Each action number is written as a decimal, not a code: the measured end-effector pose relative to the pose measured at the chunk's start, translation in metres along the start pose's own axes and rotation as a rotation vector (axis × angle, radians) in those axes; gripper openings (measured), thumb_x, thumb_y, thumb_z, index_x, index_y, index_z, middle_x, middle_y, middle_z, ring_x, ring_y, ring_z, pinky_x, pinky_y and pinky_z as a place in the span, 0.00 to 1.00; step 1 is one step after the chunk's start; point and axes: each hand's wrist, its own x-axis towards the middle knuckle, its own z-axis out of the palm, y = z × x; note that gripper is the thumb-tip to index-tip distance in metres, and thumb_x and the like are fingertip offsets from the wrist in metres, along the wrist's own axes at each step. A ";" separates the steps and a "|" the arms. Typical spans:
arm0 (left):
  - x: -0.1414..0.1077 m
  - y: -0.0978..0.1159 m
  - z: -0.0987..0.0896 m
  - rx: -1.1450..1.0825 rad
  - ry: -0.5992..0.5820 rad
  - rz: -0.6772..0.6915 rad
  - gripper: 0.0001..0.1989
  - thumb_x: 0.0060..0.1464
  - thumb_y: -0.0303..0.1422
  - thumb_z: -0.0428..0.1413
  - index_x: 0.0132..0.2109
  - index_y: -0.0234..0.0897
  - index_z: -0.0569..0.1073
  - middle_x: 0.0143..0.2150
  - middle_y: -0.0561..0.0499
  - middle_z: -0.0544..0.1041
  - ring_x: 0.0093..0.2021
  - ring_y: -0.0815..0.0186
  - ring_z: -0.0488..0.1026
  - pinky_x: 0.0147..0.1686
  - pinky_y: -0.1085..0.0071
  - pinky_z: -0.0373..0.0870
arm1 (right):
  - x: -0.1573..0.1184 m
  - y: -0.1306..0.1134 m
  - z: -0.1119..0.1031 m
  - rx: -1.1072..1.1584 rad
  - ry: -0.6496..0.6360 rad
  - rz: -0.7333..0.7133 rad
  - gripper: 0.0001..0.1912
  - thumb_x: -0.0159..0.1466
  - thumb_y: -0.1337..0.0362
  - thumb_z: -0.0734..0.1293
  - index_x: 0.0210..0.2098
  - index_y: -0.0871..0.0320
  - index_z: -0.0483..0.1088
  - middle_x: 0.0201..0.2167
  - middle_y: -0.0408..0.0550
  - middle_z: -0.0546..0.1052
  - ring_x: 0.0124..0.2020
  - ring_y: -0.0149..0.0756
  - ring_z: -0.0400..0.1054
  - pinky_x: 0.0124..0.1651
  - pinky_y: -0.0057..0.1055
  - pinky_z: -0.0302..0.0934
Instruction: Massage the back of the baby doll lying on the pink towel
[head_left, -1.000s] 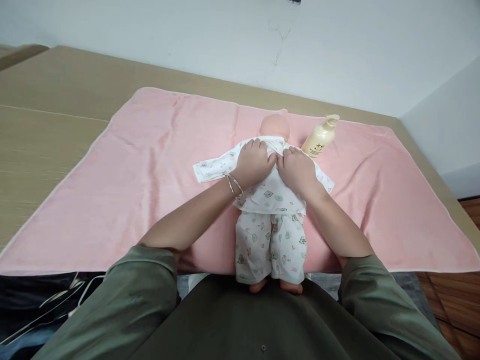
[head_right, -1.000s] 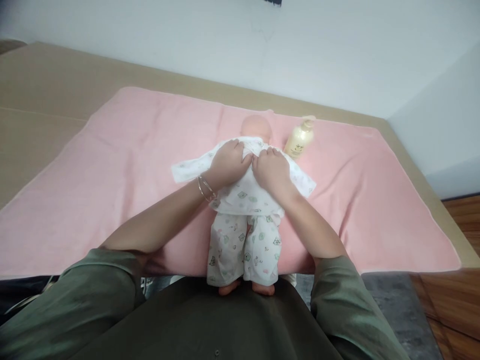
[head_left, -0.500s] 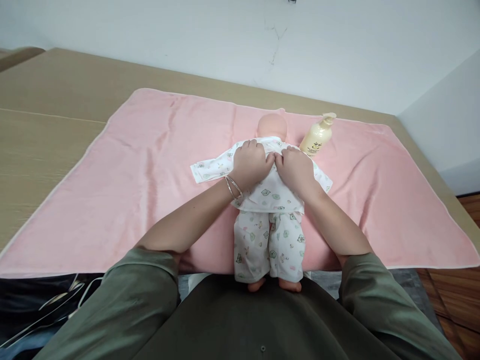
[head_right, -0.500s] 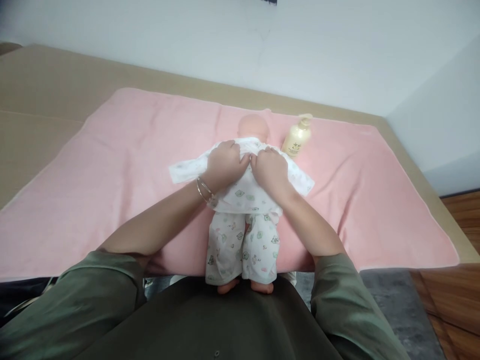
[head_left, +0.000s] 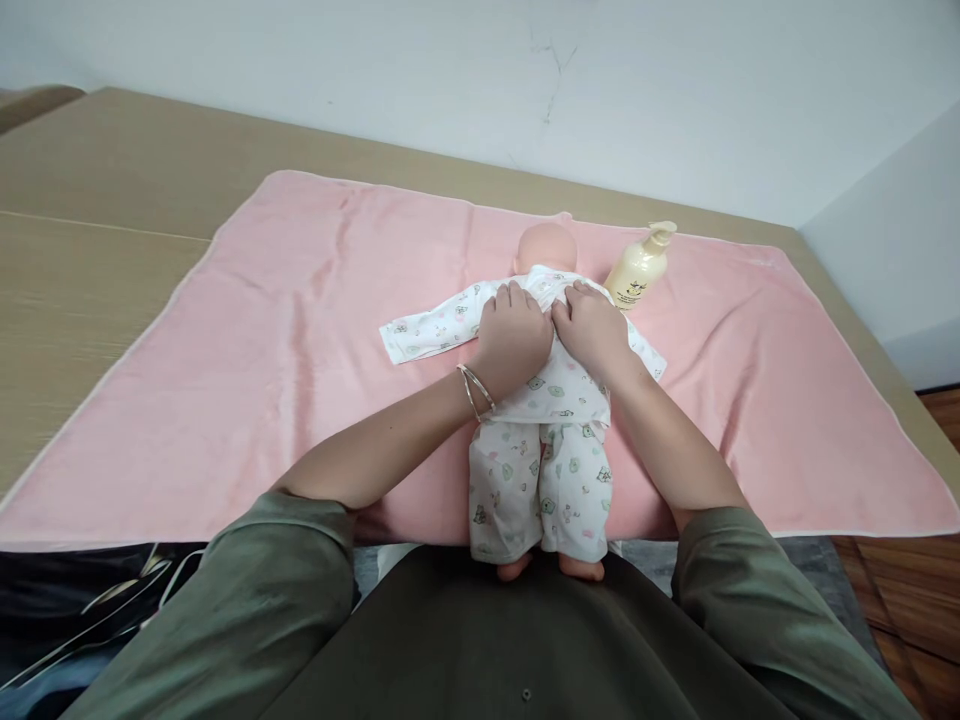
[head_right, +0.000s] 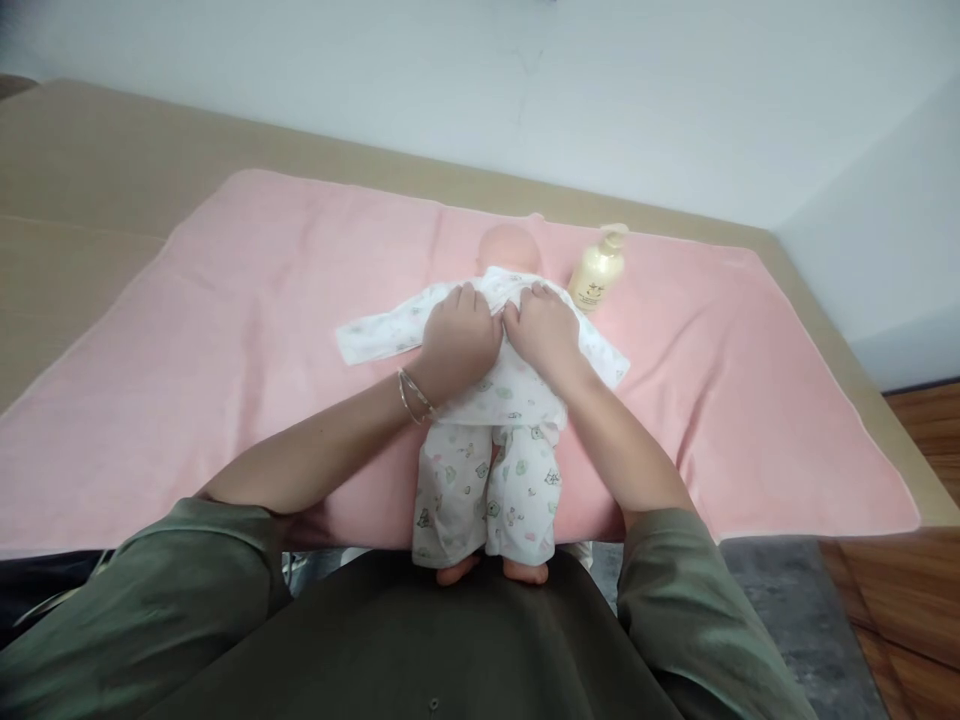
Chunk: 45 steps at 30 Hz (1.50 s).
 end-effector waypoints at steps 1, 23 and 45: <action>-0.002 0.001 0.000 0.006 0.006 0.004 0.24 0.73 0.32 0.40 0.60 0.16 0.73 0.60 0.21 0.76 0.63 0.39 0.72 0.55 0.52 0.69 | 0.001 0.000 0.000 -0.003 0.000 -0.006 0.19 0.76 0.65 0.55 0.51 0.65 0.77 0.56 0.64 0.79 0.61 0.53 0.71 0.62 0.43 0.65; 0.001 -0.003 0.010 -0.080 0.045 -0.019 0.25 0.72 0.36 0.40 0.61 0.20 0.70 0.63 0.21 0.74 0.65 0.38 0.70 0.57 0.50 0.68 | -0.005 -0.005 -0.016 -0.060 -0.073 0.044 0.19 0.76 0.63 0.56 0.47 0.62 0.78 0.49 0.61 0.82 0.53 0.54 0.75 0.47 0.39 0.65; 0.002 -0.004 0.011 -0.058 0.060 -0.016 0.24 0.71 0.34 0.42 0.61 0.21 0.72 0.61 0.23 0.76 0.66 0.39 0.69 0.57 0.52 0.69 | 0.006 0.008 0.011 0.002 0.015 -0.097 0.24 0.74 0.67 0.54 0.59 0.76 0.72 0.65 0.72 0.74 0.67 0.56 0.68 0.71 0.46 0.57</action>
